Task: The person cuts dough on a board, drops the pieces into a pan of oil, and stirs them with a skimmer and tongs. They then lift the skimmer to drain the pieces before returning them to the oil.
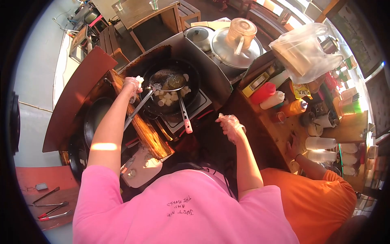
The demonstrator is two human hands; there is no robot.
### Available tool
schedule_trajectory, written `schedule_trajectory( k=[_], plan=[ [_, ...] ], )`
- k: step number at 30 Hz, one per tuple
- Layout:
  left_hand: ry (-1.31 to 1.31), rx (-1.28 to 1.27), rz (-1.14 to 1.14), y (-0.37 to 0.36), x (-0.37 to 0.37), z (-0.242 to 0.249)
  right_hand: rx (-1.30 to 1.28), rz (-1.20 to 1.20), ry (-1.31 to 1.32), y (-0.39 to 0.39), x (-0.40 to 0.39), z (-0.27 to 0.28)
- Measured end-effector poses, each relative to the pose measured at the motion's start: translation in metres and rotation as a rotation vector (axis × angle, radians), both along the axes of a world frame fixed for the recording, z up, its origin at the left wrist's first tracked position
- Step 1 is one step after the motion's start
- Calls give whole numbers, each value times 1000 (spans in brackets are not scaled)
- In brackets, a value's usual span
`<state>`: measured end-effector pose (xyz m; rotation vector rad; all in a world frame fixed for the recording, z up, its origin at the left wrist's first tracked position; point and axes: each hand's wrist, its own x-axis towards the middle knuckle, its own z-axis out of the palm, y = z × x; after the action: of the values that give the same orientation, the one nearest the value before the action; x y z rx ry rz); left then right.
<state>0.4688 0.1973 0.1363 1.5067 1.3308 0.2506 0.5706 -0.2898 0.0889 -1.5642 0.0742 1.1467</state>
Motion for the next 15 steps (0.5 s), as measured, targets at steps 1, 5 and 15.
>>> schedule_trajectory(
  k=[1, 5, 15],
  plan=[
    [535, 432, -673, -4, 6, 19, -36, 11, -41, 0, -7, 7],
    [1051, 654, -1008, 6, 31, 10, -125, 49, -24, -6, -15, 5],
    [337, 298, -384, 0, 25, 37, -52, -3, -81, -14, -13, 21]
  ],
)
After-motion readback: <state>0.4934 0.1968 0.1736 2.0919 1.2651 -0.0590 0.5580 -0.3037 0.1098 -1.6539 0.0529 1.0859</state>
